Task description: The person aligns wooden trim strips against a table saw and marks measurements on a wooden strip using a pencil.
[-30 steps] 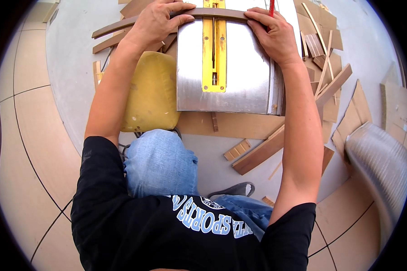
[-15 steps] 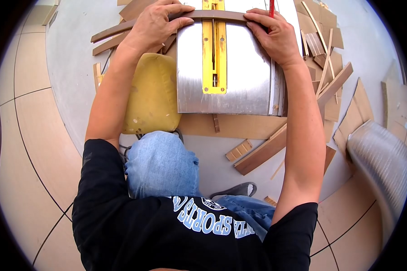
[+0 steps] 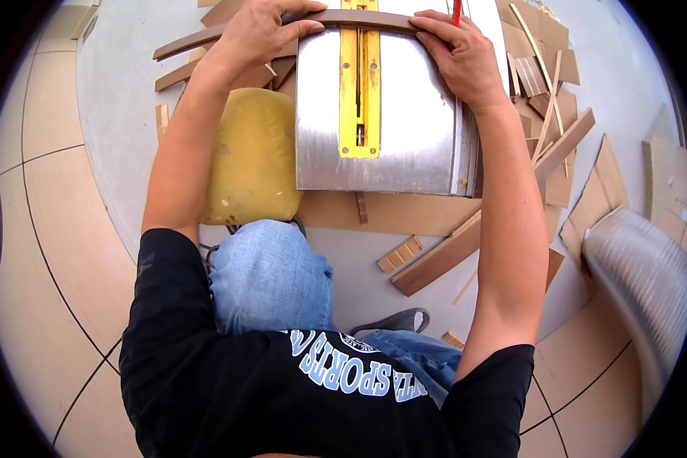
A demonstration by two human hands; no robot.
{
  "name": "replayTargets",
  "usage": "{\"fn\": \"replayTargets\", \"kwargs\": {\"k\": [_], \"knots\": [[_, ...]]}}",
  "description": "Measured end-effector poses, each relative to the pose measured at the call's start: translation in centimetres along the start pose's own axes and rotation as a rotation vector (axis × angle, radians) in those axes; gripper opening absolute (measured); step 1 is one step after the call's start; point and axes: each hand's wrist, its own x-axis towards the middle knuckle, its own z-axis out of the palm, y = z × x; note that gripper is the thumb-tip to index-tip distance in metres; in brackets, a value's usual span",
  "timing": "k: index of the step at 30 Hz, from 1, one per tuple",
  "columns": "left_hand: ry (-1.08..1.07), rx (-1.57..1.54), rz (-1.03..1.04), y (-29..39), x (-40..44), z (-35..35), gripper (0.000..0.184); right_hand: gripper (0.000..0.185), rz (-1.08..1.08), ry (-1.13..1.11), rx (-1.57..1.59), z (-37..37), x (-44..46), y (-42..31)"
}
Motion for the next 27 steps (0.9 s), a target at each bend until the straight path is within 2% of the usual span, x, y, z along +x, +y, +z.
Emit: {"fn": "replayTargets", "kwargs": {"k": [27], "knots": [[0.030,0.025,-0.008,1.0,-1.6,0.4,0.034,0.022,-0.001,-0.025,0.068,-0.7,-0.3,-0.6]]}}
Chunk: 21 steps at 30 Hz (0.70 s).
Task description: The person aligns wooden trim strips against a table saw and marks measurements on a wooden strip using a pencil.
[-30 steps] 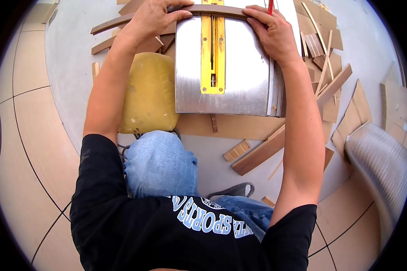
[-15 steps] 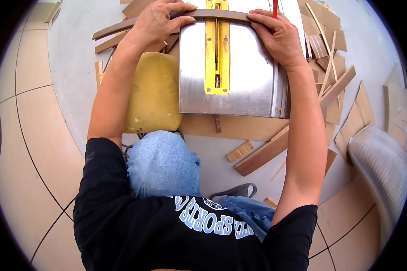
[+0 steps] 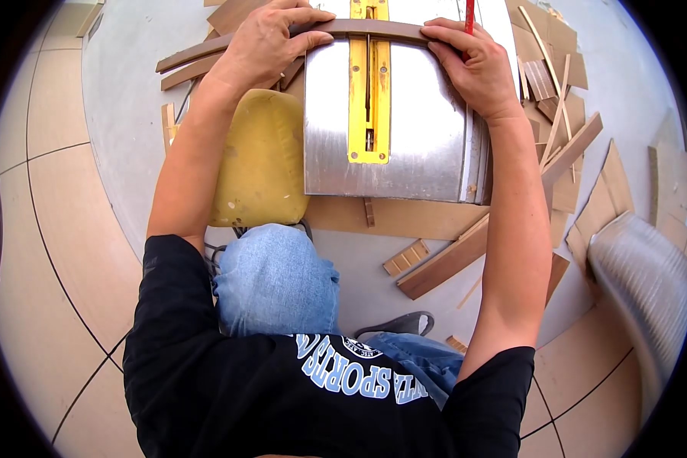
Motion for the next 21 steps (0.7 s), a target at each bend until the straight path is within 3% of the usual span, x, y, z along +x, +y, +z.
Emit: {"fn": "replayTargets", "kwargs": {"k": [21], "knots": [[-0.039,-0.024,-0.065,0.4,1.0,-0.4,0.035,0.023,0.006,0.057,-0.057,0.6,0.3,0.5]]}}
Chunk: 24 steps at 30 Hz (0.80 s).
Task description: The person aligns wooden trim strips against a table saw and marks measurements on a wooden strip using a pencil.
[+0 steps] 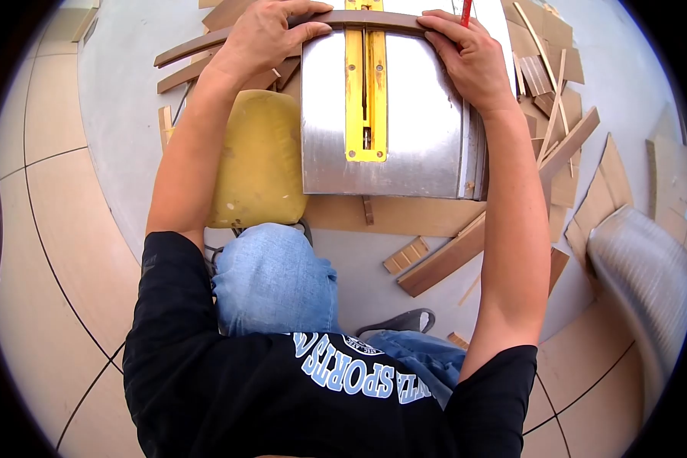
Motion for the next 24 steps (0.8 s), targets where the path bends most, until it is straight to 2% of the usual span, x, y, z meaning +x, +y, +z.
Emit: {"fn": "replayTargets", "kwargs": {"k": [3,16,19,24], "knots": [[0.012,0.026,0.011,-0.3,0.1,0.2,0.035,0.026,0.032,-0.049,-0.030,0.0,-0.1,0.2],[0.092,0.028,0.104,-0.5,-0.8,0.8,0.032,0.024,-0.004,-0.018,0.043,-0.2,-0.3,0.0],[0.069,-0.006,0.052,-0.1,-1.0,0.7,0.032,0.024,0.005,-0.027,0.050,-0.3,-0.3,-0.1],[0.109,-0.002,0.085,-0.3,-1.2,1.1,0.031,0.023,0.026,-0.029,0.069,-0.5,-0.3,-0.5]]}}
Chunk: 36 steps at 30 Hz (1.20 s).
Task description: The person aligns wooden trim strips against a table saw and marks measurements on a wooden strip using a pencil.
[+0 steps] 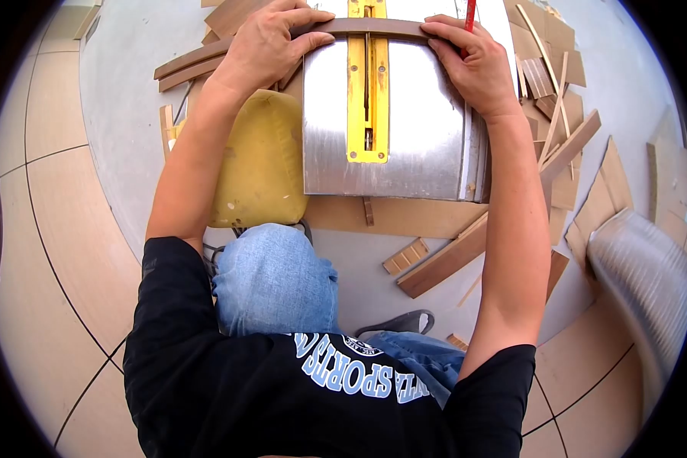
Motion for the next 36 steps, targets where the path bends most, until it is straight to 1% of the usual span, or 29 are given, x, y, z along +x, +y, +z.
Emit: {"fn": "replayTargets", "kwargs": {"k": [4,6,8,9,11,12,13,15,17,19,21,22,24,25,26,29,30,31,33,34,36], "knots": [[0.020,-0.011,0.043,-0.3,0.0,0.1,0.031,0.023,-0.029,-0.008,-0.029,0.0,0.0,-0.1],[0.017,-0.010,0.024,-0.1,0.0,0.0,0.032,0.022,-0.026,0.004,-0.020,-0.1,-0.1,0.0],[0.014,-0.010,0.005,0.1,0.4,0.0,0.032,0.030,-0.029,-0.005,-0.018,0.0,0.0,0.5],[0.036,0.048,0.030,0.1,0.6,-0.1,0.032,0.030,-0.029,-0.007,-0.017,-0.1,-0.1,0.1],[0.066,0.113,0.044,-0.4,1.1,-0.4,0.032,0.039,0.177,0.034,0.040,-0.3,-0.1,-0.8],[0.119,0.135,0.058,-0.9,1.7,-0.5,0.032,0.043,0.145,0.088,0.053,-0.2,-0.2,0.5],[0.176,0.159,0.070,-1.5,2.2,-0.8,0.032,0.044,0.180,0.108,0.121,-0.2,-0.1,1.6],[0.186,0.224,0.034,-2.4,2.8,-1.8,0.031,0.045,0.193,0.209,0.381,0.1,-0.1,3.1],[0.208,0.195,0.045,-2.9,2.7,-3.5,0.030,0.044,0.226,0.209,0.415,-0.6,0.2,2.2],[0.212,0.203,0.019,-1.5,1.6,-5.7,0.031,0.044,0.286,0.243,0.547,-0.8,0.4,1.9],[0.174,0.025,0.048,-1.0,0.3,-7.8,0.031,0.041,0.340,0.245,0.597,-1.1,0.6,1.4],[0.193,0.120,0.036,-1.1,-0.9,-8.4,0.033,0.041,0.326,0.222,0.613,-1.2,0.6,1.7],[0.207,0.127,-0.009,-0.7,-3.6,-9.8,0.036,0.040,0.349,0.238,0.637,-1.2,0.3,2.4],[0.211,0.126,-0.030,-0.5,-5.3,-10.8,0.039,0.037,0.349,0.287,0.687,-1.1,0.5,2.1],[0.249,0.163,-0.012,-0.5,-7.2,-11.6,0.043,0.036,0.356,0.267,0.666,-1.3,0.5,2.2],[0.280,0.289,-0.169,-0.2,-15.0,-15.7,0.040,0.036,0.366,0.256,0.759,-1.0,0.5,4.4],[0.295,0.347,-0.143,-1.3,-18.7,-16.8,0.037,0.035,0.355,0.237,0.796,-1.2,0.5,4.6],[0.309,0.381,-0.210,-1.3,-23.0,-17.6,0.037,0.036,0.336,0.221,0.790,-1.2,0.5,4.9],[0.462,0.390,-0.519,-0.9,-30.7,-18.8,0.032,0.035,0.335,0.189,0.729,-1.3,0.6,5.7],[0.465,0.465,-0.668,-1.8,-35.9,-18.4,0.038,0.035,0.320,0.170,0.701,-1.4,0.7,5.8],[0.575,0.412,-0.953,-1.7,-45.5,-16.0,0.039,0.035,0.294,0.137,0.718,-1.4,1.1,7.5]]}}
